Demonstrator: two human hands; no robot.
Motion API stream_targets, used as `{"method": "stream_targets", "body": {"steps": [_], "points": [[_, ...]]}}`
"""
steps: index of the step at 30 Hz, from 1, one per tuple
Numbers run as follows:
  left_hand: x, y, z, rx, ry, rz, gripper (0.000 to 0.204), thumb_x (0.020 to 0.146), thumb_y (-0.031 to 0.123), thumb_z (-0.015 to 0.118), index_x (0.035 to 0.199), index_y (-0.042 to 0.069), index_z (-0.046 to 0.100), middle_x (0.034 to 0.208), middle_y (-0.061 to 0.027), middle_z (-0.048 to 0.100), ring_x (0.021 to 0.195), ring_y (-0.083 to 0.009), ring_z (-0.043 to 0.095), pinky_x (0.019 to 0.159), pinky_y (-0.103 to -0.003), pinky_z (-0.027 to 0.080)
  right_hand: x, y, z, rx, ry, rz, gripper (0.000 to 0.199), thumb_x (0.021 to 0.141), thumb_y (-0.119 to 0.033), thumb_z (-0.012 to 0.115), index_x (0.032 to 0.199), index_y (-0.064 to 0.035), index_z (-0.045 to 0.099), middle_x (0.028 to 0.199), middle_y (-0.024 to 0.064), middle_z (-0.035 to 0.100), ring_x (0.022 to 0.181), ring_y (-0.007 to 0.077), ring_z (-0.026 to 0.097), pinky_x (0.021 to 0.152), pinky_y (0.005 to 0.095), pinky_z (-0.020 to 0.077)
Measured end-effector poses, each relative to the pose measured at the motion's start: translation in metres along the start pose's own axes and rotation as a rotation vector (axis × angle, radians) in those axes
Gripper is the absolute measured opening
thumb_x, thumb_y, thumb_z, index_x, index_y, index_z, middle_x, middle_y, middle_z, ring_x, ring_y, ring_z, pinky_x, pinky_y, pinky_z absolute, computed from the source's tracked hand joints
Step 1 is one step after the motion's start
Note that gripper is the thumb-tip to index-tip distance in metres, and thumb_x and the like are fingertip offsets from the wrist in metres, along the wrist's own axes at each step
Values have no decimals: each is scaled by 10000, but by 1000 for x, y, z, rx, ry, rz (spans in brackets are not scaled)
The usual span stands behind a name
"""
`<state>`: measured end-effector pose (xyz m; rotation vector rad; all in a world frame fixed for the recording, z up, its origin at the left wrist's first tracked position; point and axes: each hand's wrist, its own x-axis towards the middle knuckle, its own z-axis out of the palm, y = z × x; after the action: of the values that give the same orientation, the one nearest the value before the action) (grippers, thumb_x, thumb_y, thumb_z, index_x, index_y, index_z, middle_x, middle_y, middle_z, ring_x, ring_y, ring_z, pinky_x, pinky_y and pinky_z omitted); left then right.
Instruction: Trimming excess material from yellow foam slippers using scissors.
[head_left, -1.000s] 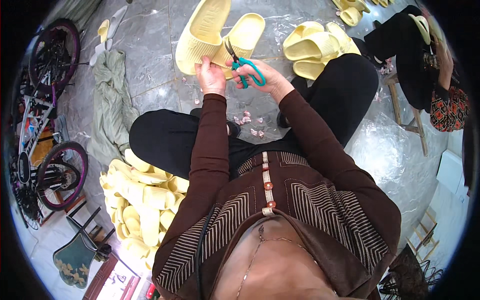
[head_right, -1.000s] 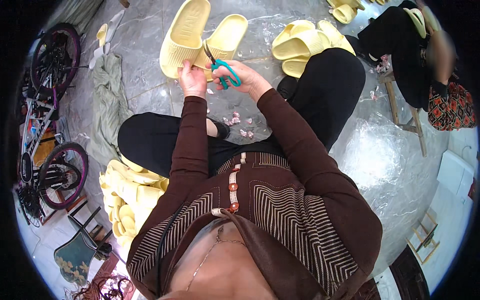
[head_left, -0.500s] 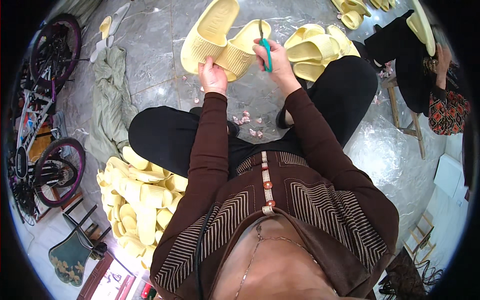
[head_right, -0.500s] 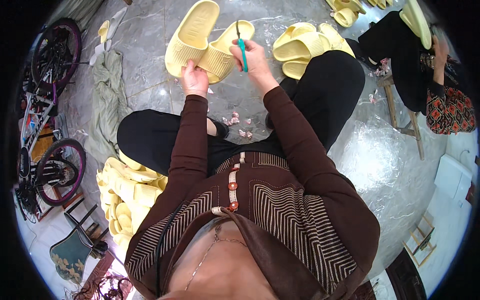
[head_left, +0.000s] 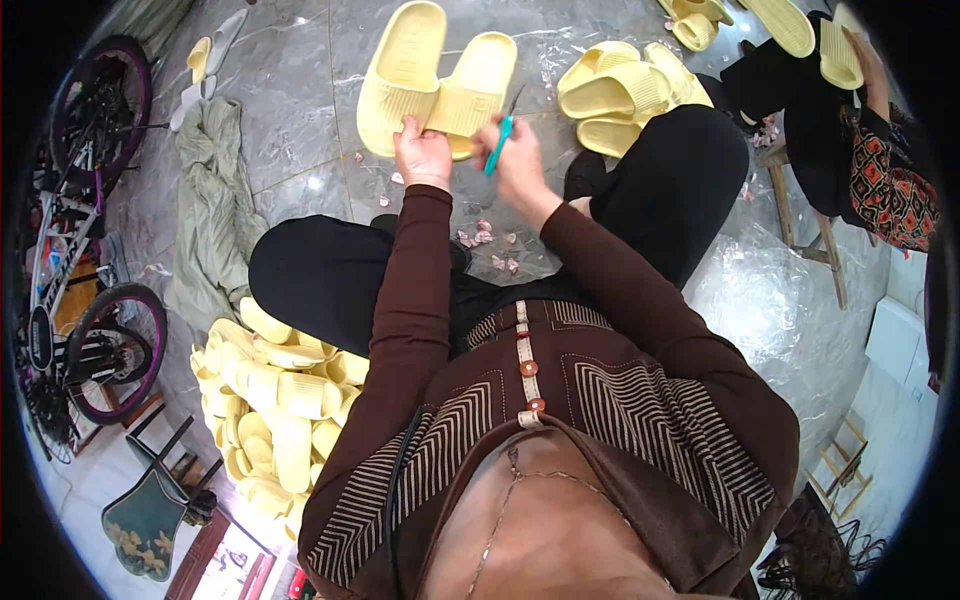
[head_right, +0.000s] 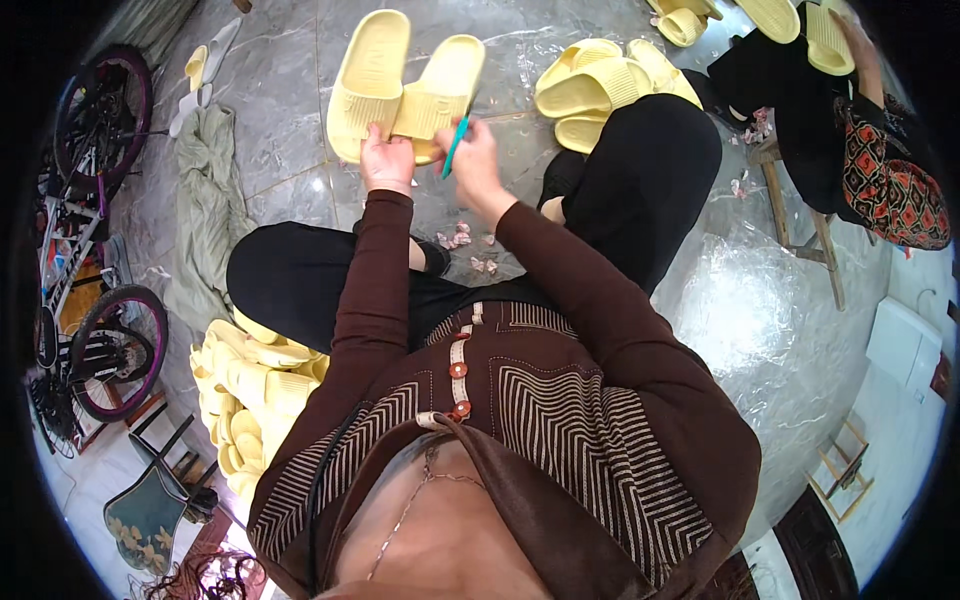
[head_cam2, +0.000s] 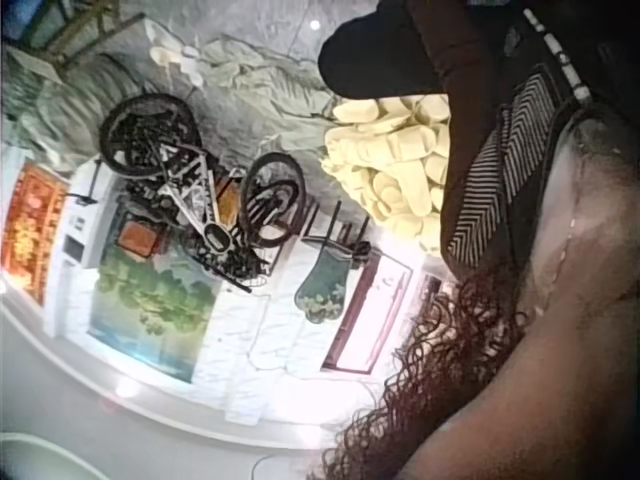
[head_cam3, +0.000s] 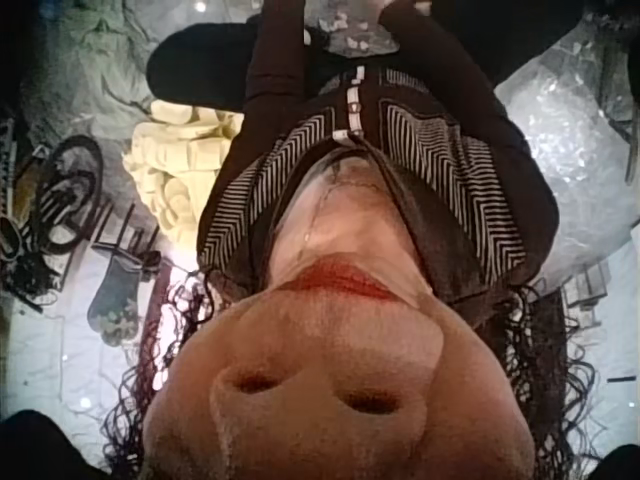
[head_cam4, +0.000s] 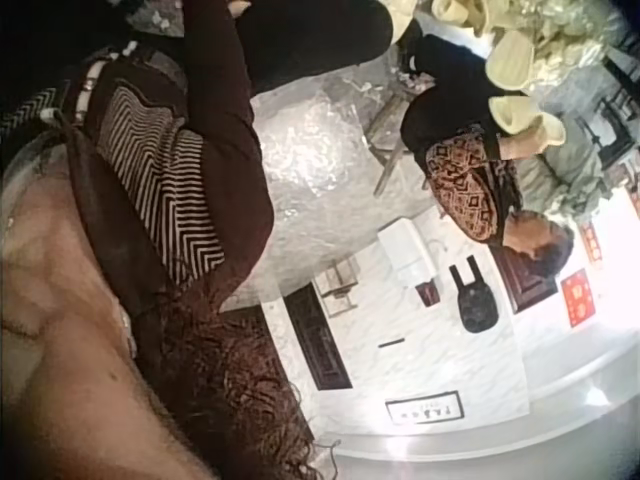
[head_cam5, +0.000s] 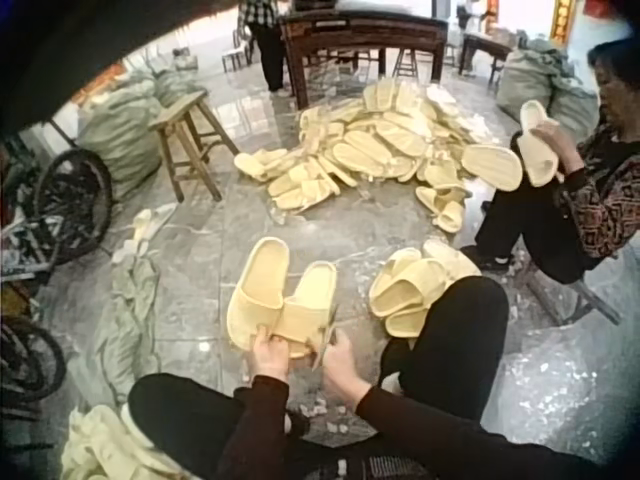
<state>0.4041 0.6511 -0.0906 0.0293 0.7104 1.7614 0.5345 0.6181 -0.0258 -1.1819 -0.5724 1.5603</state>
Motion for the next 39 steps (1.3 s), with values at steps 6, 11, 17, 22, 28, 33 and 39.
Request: {"method": "stream_targets", "body": {"steps": [6,11,17,22,28,33,39], "points": [[-8,-14,6,-179,-48,-70,373,865,163,487,1209,84,366,1184,-87,464,1110,-272,433,947,-450,343,2,21,-3,289,173,176,356,748,-65,599,1044,-6,410,833,127,552,655,223,577,484,322,461],[-27,-22,16,-143,-91,-97,396,866,164,487,1227,103,336,1179,-85,469,1126,-290,415,936,-480,347,39,20,-11,478,278,296,254,804,-68,549,1023,-35,423,872,119,544,688,256,556,551,376,467],[-34,-23,30,59,-115,-266,335,875,201,470,1188,104,407,1095,-121,520,1005,-297,497,932,-483,356,103,9,-58,776,356,383,176,856,-102,473,1018,-49,430,872,107,519,656,274,515,572,427,456],[-10,28,11,281,93,-107,243,872,166,476,1102,99,436,926,-92,560,701,-244,568,709,-438,484,102,-55,-57,388,472,-198,272,772,6,545,1016,-45,435,869,109,497,620,236,509,511,341,438],[11,106,74,532,17,151,133,850,114,501,968,59,478,746,-20,513,484,-107,454,464,-293,455,80,-134,-68,-235,262,-566,476,694,-43,663,1122,-34,454,796,60,550,587,125,507,540,249,435],[15,146,115,892,-201,175,143,843,144,530,959,64,508,688,12,490,466,-70,422,458,-259,423,75,-138,-60,-616,141,-577,449,675,-64,684,1078,-15,493,744,26,572,627,98,523,554,243,435],[2,139,122,1061,-443,23,191,869,144,500,1037,55,511,709,35,482,513,-59,439,483,-207,396,67,-110,-46,-465,-112,-372,439,665,-42,677,1064,-15,498,776,30,579,661,107,534,589,231,426]]}}
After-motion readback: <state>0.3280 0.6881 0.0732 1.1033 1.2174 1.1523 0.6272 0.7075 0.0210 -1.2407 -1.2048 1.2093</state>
